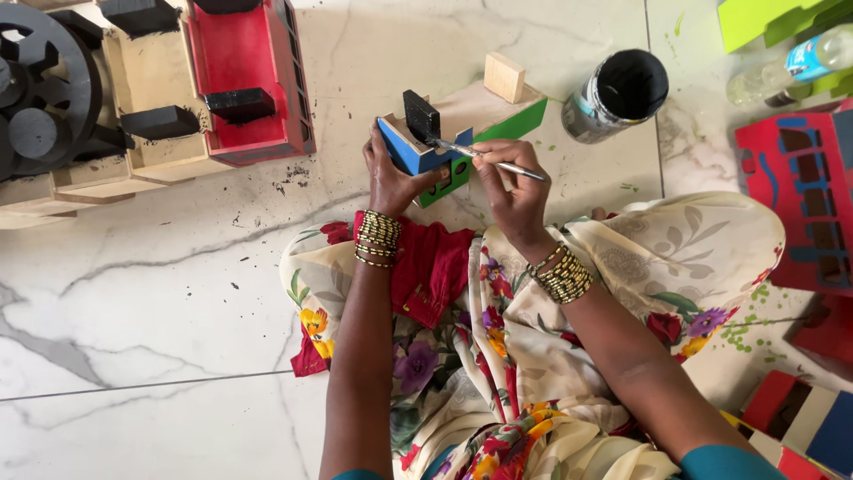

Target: The person sits on the floor painting wooden toy train parts black with a brush. They hold each piece steady with one hand, dip the brush into a black paint can, and brush paint onto the red, blue, and green wooden pieces one at a time, turning pieces to reach different sides.

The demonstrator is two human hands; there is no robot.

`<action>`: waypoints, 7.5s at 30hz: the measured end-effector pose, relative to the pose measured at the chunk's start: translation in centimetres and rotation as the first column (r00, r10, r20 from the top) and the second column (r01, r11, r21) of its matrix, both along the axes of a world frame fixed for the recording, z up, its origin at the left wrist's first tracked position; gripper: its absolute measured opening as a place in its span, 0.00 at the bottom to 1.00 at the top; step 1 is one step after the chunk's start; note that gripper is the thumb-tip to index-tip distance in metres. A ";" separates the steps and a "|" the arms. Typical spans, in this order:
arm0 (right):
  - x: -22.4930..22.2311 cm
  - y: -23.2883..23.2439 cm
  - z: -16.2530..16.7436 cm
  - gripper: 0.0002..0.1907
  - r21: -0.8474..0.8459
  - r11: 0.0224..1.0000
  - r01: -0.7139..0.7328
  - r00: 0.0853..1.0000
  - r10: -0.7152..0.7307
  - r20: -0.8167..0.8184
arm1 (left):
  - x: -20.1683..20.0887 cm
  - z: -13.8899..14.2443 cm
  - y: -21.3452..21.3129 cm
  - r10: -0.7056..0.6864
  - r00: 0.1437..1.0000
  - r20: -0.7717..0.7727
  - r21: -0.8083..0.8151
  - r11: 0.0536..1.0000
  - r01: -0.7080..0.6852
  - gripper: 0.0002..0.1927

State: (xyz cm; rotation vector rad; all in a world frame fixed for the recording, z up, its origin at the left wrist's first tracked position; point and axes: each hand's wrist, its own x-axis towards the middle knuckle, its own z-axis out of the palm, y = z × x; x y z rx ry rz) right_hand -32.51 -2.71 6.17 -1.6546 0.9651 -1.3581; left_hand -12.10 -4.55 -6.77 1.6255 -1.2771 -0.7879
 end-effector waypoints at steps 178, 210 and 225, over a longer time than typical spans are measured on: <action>-22.3 -12.3 0.1 0.09 0.490 0.850 -0.195 0.703 -0.227 0.674 | -4.2 -2.4 -1.3 -0.193 0.903 -0.385 -0.058 0.981 0.185 0.71; -4.1 -10.3 -4.5 0.07 0.399 0.913 -0.087 0.892 -0.106 0.439 | -2.4 -0.8 -2.1 -0.185 0.711 -0.679 0.009 0.966 0.260 0.68; -4.3 -8.9 -4.0 0.08 0.455 0.876 -0.162 0.875 -0.086 0.477 | -2.0 -1.1 -2.3 -0.210 0.749 -0.628 0.007 0.961 0.276 0.69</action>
